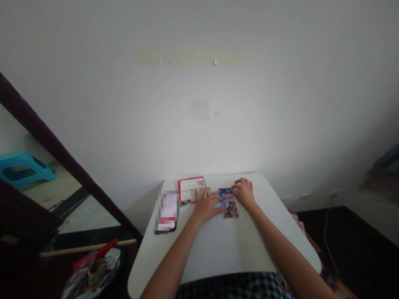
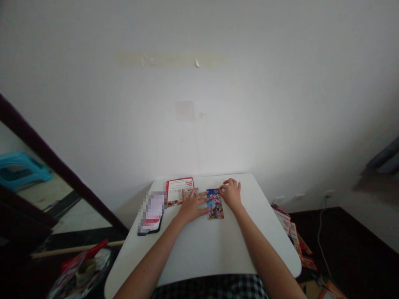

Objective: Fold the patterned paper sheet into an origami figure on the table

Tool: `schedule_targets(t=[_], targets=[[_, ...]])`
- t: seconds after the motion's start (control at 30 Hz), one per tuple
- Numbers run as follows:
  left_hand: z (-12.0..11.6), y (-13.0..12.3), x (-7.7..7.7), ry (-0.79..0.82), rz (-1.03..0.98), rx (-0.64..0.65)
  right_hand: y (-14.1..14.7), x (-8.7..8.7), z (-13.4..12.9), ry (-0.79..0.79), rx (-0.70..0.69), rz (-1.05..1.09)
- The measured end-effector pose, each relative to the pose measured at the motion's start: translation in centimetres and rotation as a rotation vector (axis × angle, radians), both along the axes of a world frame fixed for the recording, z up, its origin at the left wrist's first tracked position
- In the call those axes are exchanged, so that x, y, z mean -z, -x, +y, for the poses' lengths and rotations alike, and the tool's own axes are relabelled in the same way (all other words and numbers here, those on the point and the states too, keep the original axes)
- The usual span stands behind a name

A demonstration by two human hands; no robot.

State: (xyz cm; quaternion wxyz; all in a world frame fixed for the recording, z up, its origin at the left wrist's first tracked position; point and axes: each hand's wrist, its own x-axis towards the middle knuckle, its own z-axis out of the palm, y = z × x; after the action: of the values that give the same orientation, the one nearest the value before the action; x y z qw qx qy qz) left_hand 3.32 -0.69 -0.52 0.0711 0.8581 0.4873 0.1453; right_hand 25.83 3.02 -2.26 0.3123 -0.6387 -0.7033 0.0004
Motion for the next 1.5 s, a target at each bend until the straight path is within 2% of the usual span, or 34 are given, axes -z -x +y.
schedule_targets(t=[0.23,0.4,0.67,0.97,1.23,1.5], targets=[[-0.1,0.0,-0.1,-0.023,0.029,-0.01,0.4,-0.2,0.8,-0.001,0.033,-0.026],[-0.1,0.0,0.0,-0.032,0.038,-0.025,0.2,0.4,1.2,-0.008,0.05,0.014],[0.0,0.0,0.1,-0.019,0.061,-0.029,-0.9,0.9,1.8,-0.047,-0.014,0.099],[-0.1,-0.1,0.1,-0.021,0.039,-0.031,-0.2,0.2,1.1,0.034,0.0,0.072],[-0.1,-0.1,-0.1,-0.017,0.043,-0.031,-0.9,-0.9,1.2,0.155,-0.095,-0.023],[0.0,0.0,0.1,-0.021,0.022,-0.025,-1.6,-0.3,0.3,0.171,-0.168,-0.026]])
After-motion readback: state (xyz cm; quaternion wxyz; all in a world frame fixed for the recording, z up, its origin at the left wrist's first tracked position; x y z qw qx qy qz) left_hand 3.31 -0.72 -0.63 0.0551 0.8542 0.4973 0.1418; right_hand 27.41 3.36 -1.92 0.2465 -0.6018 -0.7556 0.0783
